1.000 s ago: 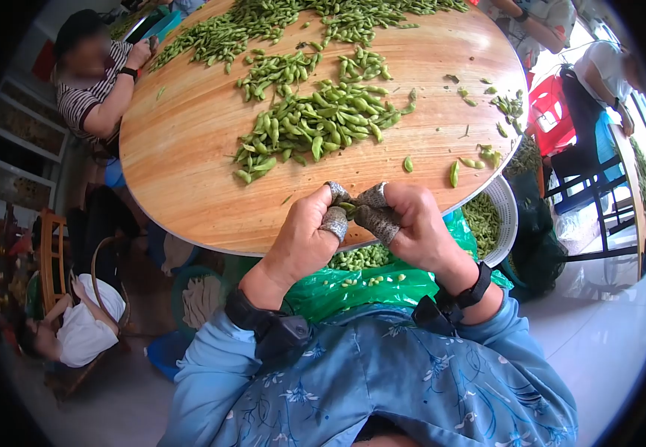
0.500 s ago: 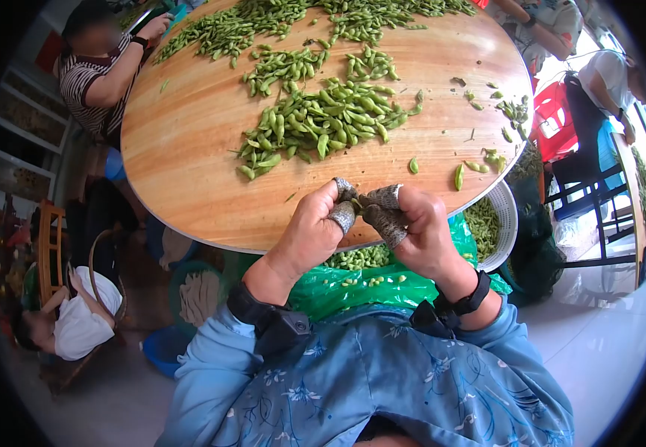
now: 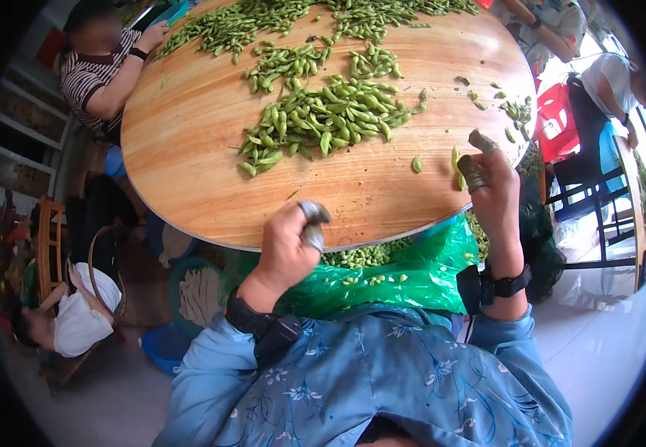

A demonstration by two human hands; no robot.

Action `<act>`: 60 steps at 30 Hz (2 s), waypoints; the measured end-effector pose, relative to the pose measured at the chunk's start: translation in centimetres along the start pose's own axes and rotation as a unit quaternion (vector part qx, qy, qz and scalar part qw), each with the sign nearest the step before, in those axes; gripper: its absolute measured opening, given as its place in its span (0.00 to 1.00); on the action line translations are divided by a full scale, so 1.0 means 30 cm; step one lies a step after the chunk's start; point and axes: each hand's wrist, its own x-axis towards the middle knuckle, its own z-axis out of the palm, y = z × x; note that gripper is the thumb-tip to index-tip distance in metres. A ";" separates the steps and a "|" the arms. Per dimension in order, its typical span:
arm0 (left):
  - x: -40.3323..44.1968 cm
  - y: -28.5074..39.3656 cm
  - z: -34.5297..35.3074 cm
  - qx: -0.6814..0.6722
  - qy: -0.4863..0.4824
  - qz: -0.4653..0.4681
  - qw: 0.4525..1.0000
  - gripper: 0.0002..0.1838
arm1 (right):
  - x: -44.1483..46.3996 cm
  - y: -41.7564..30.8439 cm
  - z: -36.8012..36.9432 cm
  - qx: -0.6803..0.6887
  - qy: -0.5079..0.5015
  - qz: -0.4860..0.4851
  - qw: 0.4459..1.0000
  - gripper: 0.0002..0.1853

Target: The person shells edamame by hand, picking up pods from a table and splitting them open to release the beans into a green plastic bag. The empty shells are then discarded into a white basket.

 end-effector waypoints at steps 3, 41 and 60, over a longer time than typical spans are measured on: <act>-0.050 0.039 0.015 0.013 -0.121 0.112 0.986 0.09 | -0.005 -0.034 0.041 0.108 -0.054 -0.001 0.993 0.12; 0.230 0.061 -0.089 0.360 -0.123 0.122 0.917 0.07 | -0.089 -0.050 0.101 0.215 -0.218 0.040 0.951 0.12; 0.112 -0.008 -0.032 0.232 -0.014 -0.003 0.973 0.08 | -0.131 -0.037 0.151 0.346 -0.291 0.108 0.885 0.13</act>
